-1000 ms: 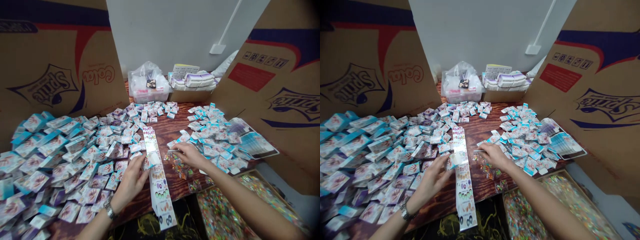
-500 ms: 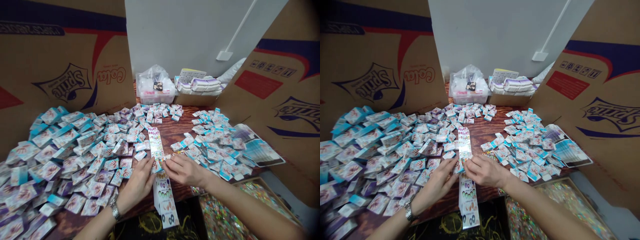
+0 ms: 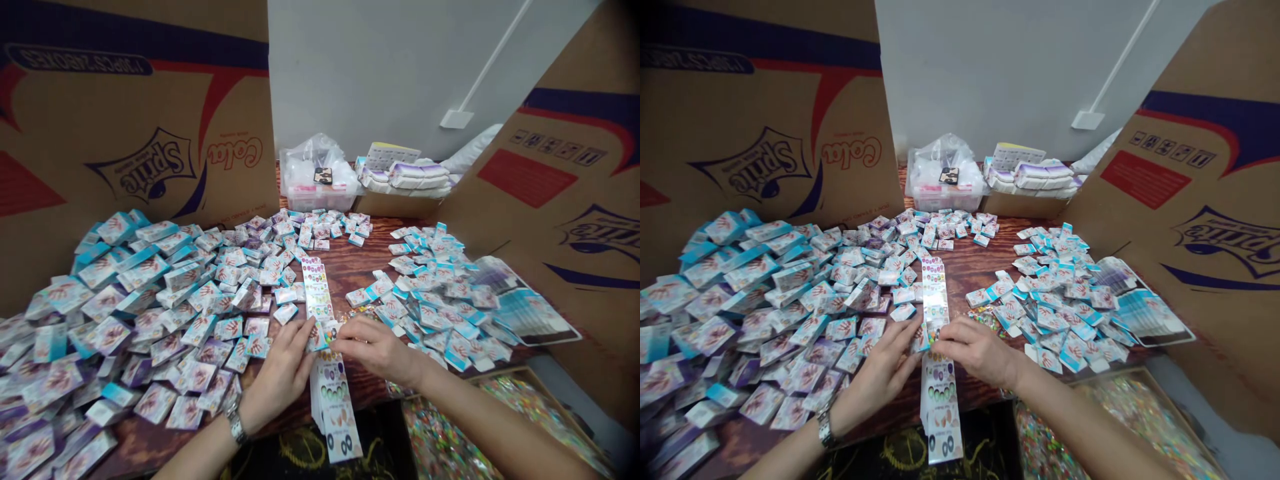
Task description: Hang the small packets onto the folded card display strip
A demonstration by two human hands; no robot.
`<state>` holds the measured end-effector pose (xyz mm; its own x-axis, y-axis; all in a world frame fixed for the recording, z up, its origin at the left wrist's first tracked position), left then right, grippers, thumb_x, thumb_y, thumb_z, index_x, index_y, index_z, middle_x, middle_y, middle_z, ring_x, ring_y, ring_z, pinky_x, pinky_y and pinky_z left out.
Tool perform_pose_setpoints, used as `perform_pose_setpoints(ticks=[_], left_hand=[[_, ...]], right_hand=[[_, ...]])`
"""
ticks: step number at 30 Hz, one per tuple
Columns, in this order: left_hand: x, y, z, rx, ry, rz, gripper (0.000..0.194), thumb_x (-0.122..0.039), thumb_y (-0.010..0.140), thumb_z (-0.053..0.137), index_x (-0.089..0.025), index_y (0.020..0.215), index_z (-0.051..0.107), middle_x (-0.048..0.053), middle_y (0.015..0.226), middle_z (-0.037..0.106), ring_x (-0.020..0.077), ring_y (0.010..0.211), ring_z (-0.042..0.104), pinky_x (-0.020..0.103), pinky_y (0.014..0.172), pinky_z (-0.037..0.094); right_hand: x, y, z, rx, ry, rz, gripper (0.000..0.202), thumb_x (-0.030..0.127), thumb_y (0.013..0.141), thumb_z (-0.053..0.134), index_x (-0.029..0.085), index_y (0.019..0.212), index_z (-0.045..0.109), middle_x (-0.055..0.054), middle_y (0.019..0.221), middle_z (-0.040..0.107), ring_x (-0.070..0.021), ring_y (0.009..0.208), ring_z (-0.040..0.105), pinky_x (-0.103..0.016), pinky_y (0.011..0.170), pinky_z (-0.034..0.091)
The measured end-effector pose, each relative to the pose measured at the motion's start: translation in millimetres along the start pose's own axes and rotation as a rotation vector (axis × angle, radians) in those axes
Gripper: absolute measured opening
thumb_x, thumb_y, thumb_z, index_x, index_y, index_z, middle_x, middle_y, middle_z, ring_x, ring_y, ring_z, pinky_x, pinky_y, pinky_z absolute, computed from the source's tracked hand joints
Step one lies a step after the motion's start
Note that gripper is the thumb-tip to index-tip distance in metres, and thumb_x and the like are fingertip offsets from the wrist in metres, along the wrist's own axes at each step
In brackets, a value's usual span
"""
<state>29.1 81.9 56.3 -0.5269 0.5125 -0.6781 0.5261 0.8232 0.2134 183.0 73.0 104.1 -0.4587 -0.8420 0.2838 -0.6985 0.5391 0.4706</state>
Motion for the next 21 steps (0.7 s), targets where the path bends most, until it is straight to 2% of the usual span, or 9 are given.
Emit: perform_pose_setpoints(ticks=[3,6,10,13,16,21], left_hand=[[-2.7,-1.9,-0.8,-0.037,0.045,0.015,0.058,-0.014,0.089,0.042,-0.024,0.143,0.021,0.013,0.129,0.043,0.0246,0.121,0.042,0.046,0.1,0.041],[-7.8,-1.8,0.2,-0.092,0.113,0.045,0.062,-0.012,0.087,0.045,-0.022,0.143,0.02,0.014,0.126,0.045,0.0252,0.118,0.044,0.046,0.098,0.042],[-15.8,1.3,0.6,-0.179,0.217,0.088,0.057,-0.009,0.085,0.045,-0.017,0.139,0.028,0.014,0.118,0.051,0.0259,0.111,0.049,0.045,0.095,0.045],[-16.4,2.7,2.4,-0.192,0.284,0.077,0.053,-0.008,0.085,0.043,-0.015,0.136,0.033,0.014,0.114,0.052,0.0264,0.108,0.05,0.045,0.093,0.045],[-14.1,1.2,7.3,-0.169,0.336,0.087,0.052,-0.007,0.085,0.042,-0.013,0.136,0.032,0.015,0.115,0.052,0.0275,0.109,0.049,0.047,0.094,0.044],[-12.2,-1.2,14.4,-0.158,0.393,0.105,0.052,-0.004,0.086,0.04,-0.011,0.136,0.03,0.017,0.116,0.051,0.0279,0.112,0.047,0.046,0.096,0.043]], right_hand=[[2.3,2.0,0.2,0.005,0.023,0.044,0.023,0.01,0.089,0.048,0.018,0.105,0.061,-0.006,0.092,0.063,-0.0153,0.087,0.057,-0.029,0.076,0.05],[2.3,7.0,-1.5,-0.024,0.067,0.197,0.025,0.014,0.09,0.049,0.019,0.113,0.057,-0.008,0.099,0.063,-0.0168,0.092,0.058,-0.031,0.081,0.051],[-1.2,12.0,-0.4,-0.078,0.158,0.432,0.03,0.009,0.088,0.047,0.021,0.114,0.056,-0.006,0.1,0.063,-0.0174,0.095,0.059,-0.031,0.083,0.051],[-4.1,10.5,3.2,-0.141,0.18,0.519,0.032,0.007,0.086,0.046,0.023,0.112,0.055,-0.006,0.102,0.061,-0.0187,0.098,0.057,-0.033,0.083,0.051],[-3.5,5.4,10.1,-0.177,0.144,0.493,0.032,0.007,0.086,0.045,0.022,0.112,0.055,-0.008,0.103,0.06,-0.0193,0.099,0.057,-0.035,0.084,0.051],[6.2,-3.7,13.3,-0.265,0.062,0.308,0.031,0.008,0.088,0.045,0.022,0.113,0.057,-0.008,0.103,0.063,-0.0179,0.096,0.06,-0.034,0.084,0.051]])
Point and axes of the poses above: each hand's wrist, its own y-axis towards the middle knuckle, its own z-axis out of the palm, x = y × z, the point moved 6 cm from there along y, towards the middle knuckle
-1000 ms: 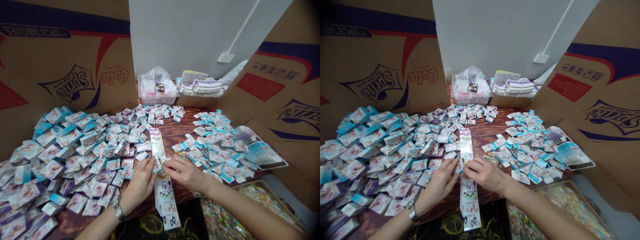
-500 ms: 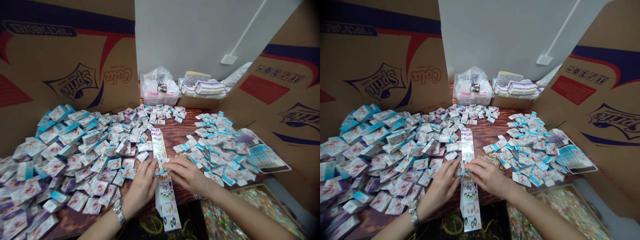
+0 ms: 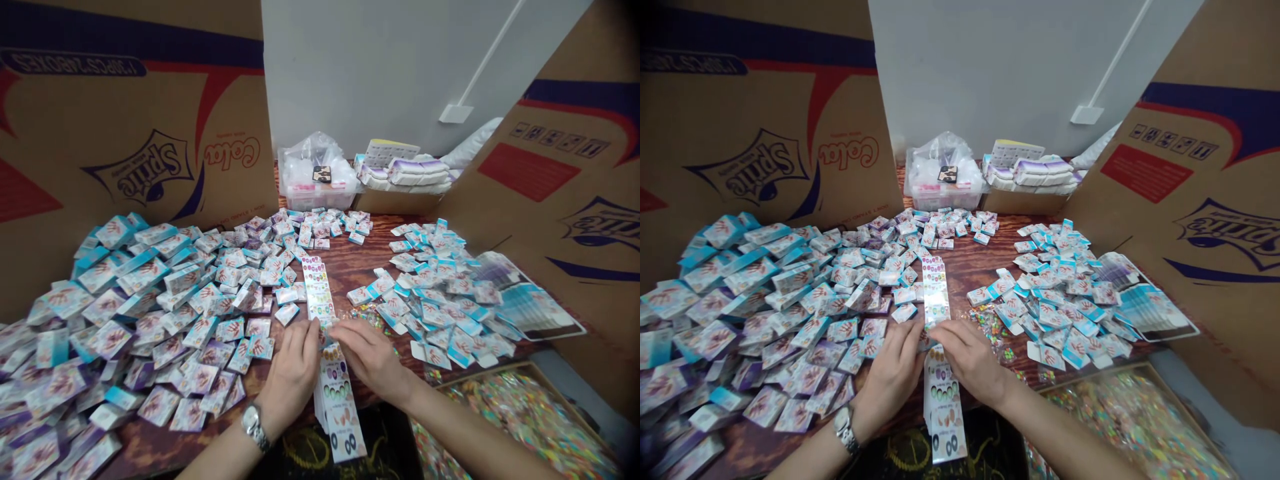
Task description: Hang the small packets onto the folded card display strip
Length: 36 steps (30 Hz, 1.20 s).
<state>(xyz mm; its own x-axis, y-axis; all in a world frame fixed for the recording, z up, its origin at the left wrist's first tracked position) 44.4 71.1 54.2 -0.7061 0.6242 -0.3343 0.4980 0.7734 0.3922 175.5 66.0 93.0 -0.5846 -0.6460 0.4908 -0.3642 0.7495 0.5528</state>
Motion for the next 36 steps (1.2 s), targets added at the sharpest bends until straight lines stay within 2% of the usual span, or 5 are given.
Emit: perform_pose_setpoints(ticks=[11,20,26,30,36], left_hand=[[-4.3,11.3,2.3,-0.018,-0.038,-0.011,0.053,-0.004,0.083,0.041,-0.011,0.135,0.03,0.018,0.118,0.051,0.0283,0.112,0.049,0.046,0.092,0.047],[0.6,12.1,-3.4,-0.043,-0.198,-0.074,0.06,-0.006,0.084,0.042,-0.02,0.14,0.023,0.015,0.122,0.047,0.0268,0.115,0.047,0.046,0.094,0.045],[0.7,15.0,-4.3,0.037,-0.401,-0.152,0.057,-0.011,0.085,0.047,-0.024,0.137,0.028,0.012,0.123,0.046,0.0238,0.116,0.046,0.042,0.096,0.043],[-0.1,14.4,-7.9,0.027,-0.444,-0.145,0.053,-0.009,0.084,0.047,-0.023,0.133,0.033,0.011,0.12,0.047,0.0224,0.112,0.048,0.04,0.094,0.045],[-0.8,9.9,-10.3,-0.022,-0.346,-0.071,0.047,-0.007,0.084,0.045,-0.024,0.127,0.039,0.011,0.121,0.047,0.023,0.114,0.048,0.04,0.093,0.046]], right_hand=[[-50.1,-13.7,21.6,-0.228,0.671,0.742,0.025,0.029,0.075,0.068,0.018,0.094,0.057,-0.006,0.085,0.067,-0.017,0.08,0.066,-0.03,0.072,0.055],[-5.4,0.0,0.4,0.056,0.092,0.325,0.023,0.018,0.09,0.045,0.021,0.112,0.053,-0.009,0.101,0.061,-0.022,0.096,0.057,-0.04,0.083,0.05],[-3.9,9.2,-8.4,0.119,0.0,0.197,0.021,0.015,0.091,0.045,0.022,0.109,0.053,-0.009,0.108,0.058,-0.0236,0.113,0.047,-0.042,0.091,0.047],[-8.7,11.7,-5.8,0.071,0.091,0.221,0.018,0.017,0.091,0.045,0.022,0.107,0.053,-0.008,0.103,0.058,-0.0216,0.106,0.051,-0.039,0.088,0.048],[-26.3,-1.6,9.2,-0.018,0.386,0.592,0.027,0.026,0.085,0.057,0.02,0.111,0.052,-0.005,0.096,0.063,-0.0165,0.083,0.062,-0.03,0.072,0.054]])
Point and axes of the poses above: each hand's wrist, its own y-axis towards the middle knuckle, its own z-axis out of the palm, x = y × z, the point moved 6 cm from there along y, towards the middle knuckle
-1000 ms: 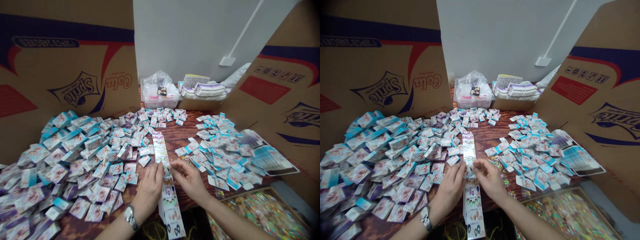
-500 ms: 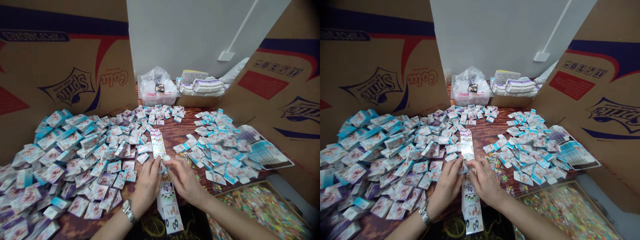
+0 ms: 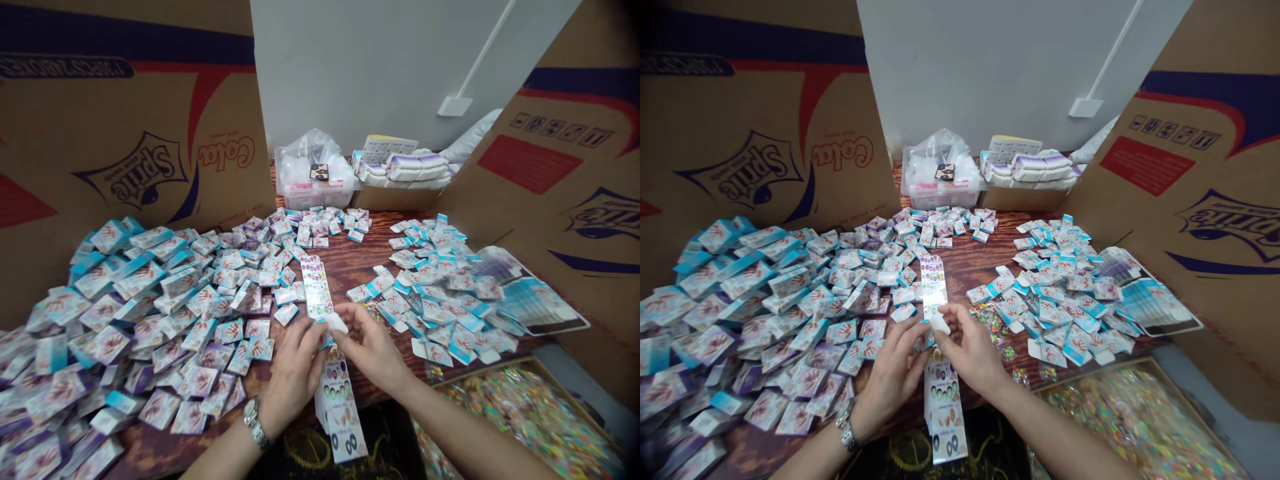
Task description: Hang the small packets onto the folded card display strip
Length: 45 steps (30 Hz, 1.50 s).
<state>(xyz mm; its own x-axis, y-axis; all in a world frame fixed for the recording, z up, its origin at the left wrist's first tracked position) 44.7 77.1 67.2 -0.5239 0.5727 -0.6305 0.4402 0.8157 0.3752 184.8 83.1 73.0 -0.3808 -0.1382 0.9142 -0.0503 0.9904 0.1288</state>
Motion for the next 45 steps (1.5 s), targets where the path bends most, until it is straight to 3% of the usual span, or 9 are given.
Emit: perform_pose_setpoints(ticks=[8,12,16,27,30,34,39,42,45], left_hand=[[-1.3,-1.4,2.5,-0.076,0.109,0.072,0.048,-0.006,0.086,0.042,-0.02,0.132,0.035,0.013,0.122,0.051,0.0234,0.115,0.048,0.042,0.096,0.045],[2.3,-4.6,4.3,-0.127,0.147,0.044,0.06,-0.009,0.086,0.046,-0.015,0.141,0.022,0.016,0.125,0.05,0.0243,0.118,0.047,0.042,0.098,0.044],[3.3,-5.9,6.5,-0.1,0.201,0.032,0.062,-0.008,0.088,0.042,-0.018,0.144,0.017,0.016,0.124,0.049,0.0253,0.118,0.046,0.045,0.099,0.042],[1.3,-7.2,0.6,-0.11,0.214,-0.008,0.063,-0.015,0.092,0.038,-0.019,0.146,0.006,0.018,0.125,0.046,0.0267,0.116,0.046,0.046,0.095,0.044],[13.0,-4.9,-5.9,-0.109,0.238,-0.007,0.061,-0.015,0.092,0.037,-0.02,0.146,0.01,0.016,0.123,0.048,0.0258,0.113,0.049,0.044,0.094,0.046],[46.3,14.0,-23.0,-0.073,0.432,-0.028,0.057,-0.019,0.089,0.044,-0.014,0.142,0.023,0.019,0.117,0.053,0.0313,0.109,0.051,0.045,0.087,0.049],[63.7,33.0,-48.7,-0.139,0.568,-0.046,0.062,-0.027,0.085,0.054,-0.009,0.139,0.028,0.026,0.143,0.027,0.0443,0.133,0.022,0.06,0.101,0.032],[57.5,24.2,-41.5,-0.116,0.447,-0.003,0.057,-0.024,0.088,0.049,-0.016,0.14,0.026,0.021,0.145,0.027,0.0369,0.136,0.021,0.056,0.104,0.031],[53.5,10.1,-27.0,-0.061,0.29,-0.029,0.049,-0.024,0.089,0.048,-0.019,0.135,0.036,0.017,0.141,0.036,0.032,0.133,0.029,0.052,0.104,0.034]], right_hand=[[0.8,-4.2,9.2,-0.08,0.277,0.078,0.017,0.031,0.085,0.057,0.019,0.095,0.064,-0.004,0.088,0.067,-0.0169,0.082,0.064,-0.03,0.073,0.054],[-2.1,0.7,8.5,-0.125,0.223,0.101,0.015,0.027,0.081,0.061,0.019,0.093,0.065,-0.003,0.082,0.066,-0.0162,0.076,0.063,-0.028,0.069,0.053],[13.7,1.2,6.2,-0.148,-0.028,-0.037,0.012,0.021,0.083,0.057,0.02,0.089,0.067,-0.004,0.082,0.063,-0.0176,0.078,0.061,-0.03,0.069,0.051],[30.3,-27.7,27.6,-0.206,-0.256,-0.372,0.041,0.01,0.089,0.044,0.021,0.129,0.044,-0.009,0.108,0.061,-0.0207,0.102,0.056,-0.037,0.087,0.047],[20.1,-16.6,29.9,-0.055,-0.227,-0.36,0.035,0.014,0.091,0.043,0.021,0.124,0.048,-0.009,0.11,0.061,-0.02,0.105,0.056,-0.037,0.089,0.047],[-9.6,23.8,14.3,0.196,-0.327,-0.304,0.035,0.029,0.093,0.044,0.022,0.128,0.047,-0.009,0.12,0.059,-0.0203,0.111,0.054,-0.039,0.094,0.045],[-51.6,45.4,13.8,0.571,-0.664,-0.346,0.082,0.056,0.076,0.061,0.016,0.142,0.032,-0.016,0.147,0.031,-0.0313,0.135,0.026,-0.049,0.108,0.028],[-65.6,41.3,21.5,0.636,-0.742,-0.324,0.09,0.059,0.073,0.062,0.014,0.144,0.028,-0.018,0.148,0.025,-0.0341,0.137,0.02,-0.052,0.109,0.023],[-68.8,37.3,25.0,0.594,-0.752,-0.333,0.085,0.056,0.075,0.063,0.015,0.142,0.032,-0.018,0.147,0.03,-0.0327,0.135,0.026,-0.051,0.109,0.024]])
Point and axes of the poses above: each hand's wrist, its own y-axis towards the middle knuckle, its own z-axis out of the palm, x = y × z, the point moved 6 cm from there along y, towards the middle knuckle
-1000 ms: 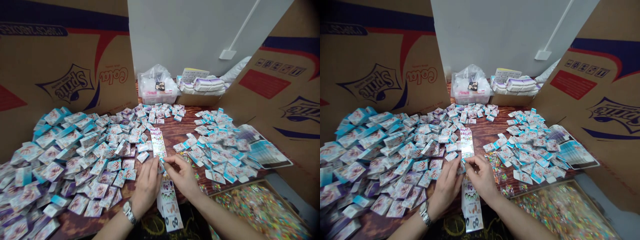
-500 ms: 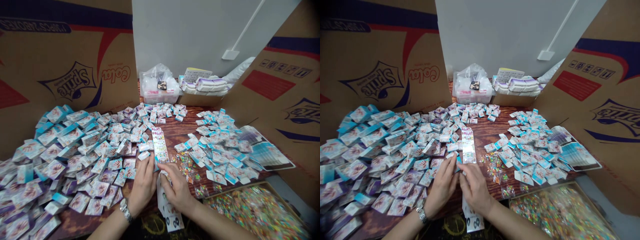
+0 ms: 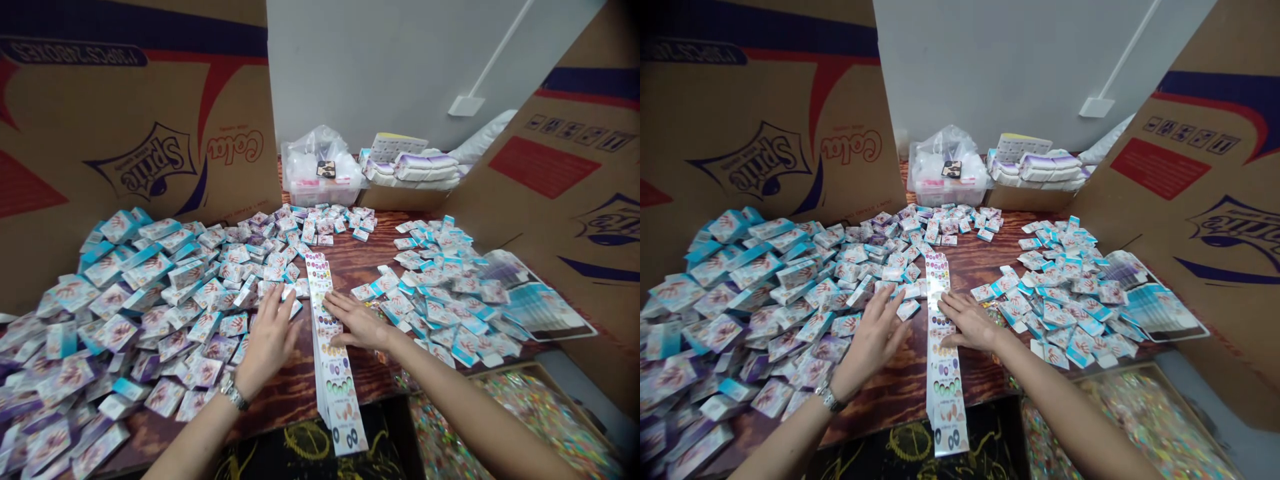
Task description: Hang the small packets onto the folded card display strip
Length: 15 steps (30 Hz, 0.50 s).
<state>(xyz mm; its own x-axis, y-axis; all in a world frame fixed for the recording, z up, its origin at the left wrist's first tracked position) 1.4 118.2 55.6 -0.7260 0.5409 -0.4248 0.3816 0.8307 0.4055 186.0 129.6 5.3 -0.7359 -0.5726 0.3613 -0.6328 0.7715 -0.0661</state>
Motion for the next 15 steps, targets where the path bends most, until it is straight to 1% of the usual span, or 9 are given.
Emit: perform_pose_setpoints(ticks=[3,5,7,9,11,12,13,14,15], left_hand=[[-6.7,-8.0,6.9,0.082,-0.193,-0.068,0.042,-0.027,0.088,0.049,-0.019,0.129,0.045,0.014,0.132,0.048,0.0277,0.124,0.043,0.048,0.102,0.037],[-12.4,-10.0,7.5,0.14,-0.34,-0.14,0.04,-0.029,0.088,0.05,-0.02,0.127,0.048,0.012,0.126,0.055,0.0258,0.117,0.05,0.045,0.099,0.039],[-19.3,-13.6,9.2,0.213,-0.523,-0.252,0.037,-0.033,0.087,0.052,-0.02,0.121,0.054,0.011,0.117,0.061,0.0246,0.108,0.056,0.041,0.094,0.043],[-29.6,-22.8,17.8,0.348,-0.787,-0.409,0.034,-0.04,0.086,0.053,-0.018,0.11,0.061,0.009,0.1,0.067,0.022,0.092,0.062,0.035,0.083,0.047],[-45.1,-37.4,32.1,0.538,-1.13,-0.604,0.039,-0.048,0.084,0.054,-0.014,0.1,0.064,0.009,0.085,0.068,0.0181,0.074,0.063,0.029,0.07,0.049],[-53.1,-44.2,38.4,0.612,-1.306,-0.712,0.043,-0.051,0.083,0.053,-0.012,0.098,0.064,0.009,0.082,0.068,0.0166,0.069,0.063,0.027,0.065,0.049],[-59.7,-48.9,43.1,0.653,-1.471,-0.821,0.048,-0.055,0.082,0.052,-0.011,0.098,0.064,0.01,0.082,0.068,0.0161,0.067,0.063,0.026,0.062,0.048],[-64.2,-50.5,46.3,0.653,-1.619,-0.918,0.052,-0.058,0.082,0.051,-0.011,0.1,0.063,0.011,0.084,0.068,0.0167,0.069,0.064,0.026,0.062,0.049],[-65.9,-48.5,47.7,0.612,-1.745,-0.992,0.054,-0.059,0.082,0.049,-0.011,0.102,0.061,0.012,0.088,0.068,0.0179,0.073,0.065,0.028,0.063,0.05]], right_hand=[[0.9,-2.1,1.1,-0.067,0.0,-0.01,0.077,0.053,0.074,0.066,0.019,0.138,0.04,-0.014,0.142,0.04,-0.0316,0.132,0.033,-0.05,0.106,0.028],[1.9,-3.1,1.8,-0.12,-0.008,-0.024,0.064,0.048,0.076,0.066,0.022,0.132,0.048,-0.012,0.136,0.048,-0.0296,0.128,0.038,-0.048,0.103,0.033],[4.5,-3.3,1.5,-0.176,-0.041,-0.042,0.045,0.04,0.08,0.064,0.025,0.122,0.057,-0.009,0.129,0.056,-0.0276,0.123,0.045,-0.047,0.101,0.035],[9.3,-3.8,-3.3,-0.233,-0.07,-0.059,0.027,0.032,0.083,0.062,0.027,0.11,0.065,-0.005,0.12,0.063,-0.0265,0.115,0.051,-0.048,0.098,0.037],[16.8,-6.6,-17.0,-0.299,-0.053,-0.071,0.019,0.026,0.085,0.06,0.025,0.103,0.067,-0.004,0.11,0.067,-0.0238,0.105,0.056,-0.044,0.092,0.042],[22.1,-9.6,-27.4,-0.337,-0.025,-0.076,0.019,0.023,0.087,0.058,0.024,0.103,0.067,-0.005,0.106,0.068,-0.0219,0.1,0.058,-0.041,0.088,0.045],[28.5,-13.9,-39.3,-0.375,0.011,-0.081,0.021,0.02,0.088,0.055,0.022,0.106,0.065,-0.005,0.104,0.068,-0.0201,0.096,0.058,-0.037,0.084,0.046],[36.7,-19.2,-51.8,-0.41,0.046,-0.096,0.023,0.017,0.089,0.052,0.02,0.109,0.063,-0.006,0.103,0.068,-0.0185,0.093,0.058,-0.035,0.081,0.047],[46.7,-25.4,-63.5,-0.436,0.075,-0.123,0.025,0.016,0.089,0.051,0.019,0.111,0.061,-0.006,0.103,0.068,-0.0177,0.091,0.058,-0.033,0.08,0.048]])
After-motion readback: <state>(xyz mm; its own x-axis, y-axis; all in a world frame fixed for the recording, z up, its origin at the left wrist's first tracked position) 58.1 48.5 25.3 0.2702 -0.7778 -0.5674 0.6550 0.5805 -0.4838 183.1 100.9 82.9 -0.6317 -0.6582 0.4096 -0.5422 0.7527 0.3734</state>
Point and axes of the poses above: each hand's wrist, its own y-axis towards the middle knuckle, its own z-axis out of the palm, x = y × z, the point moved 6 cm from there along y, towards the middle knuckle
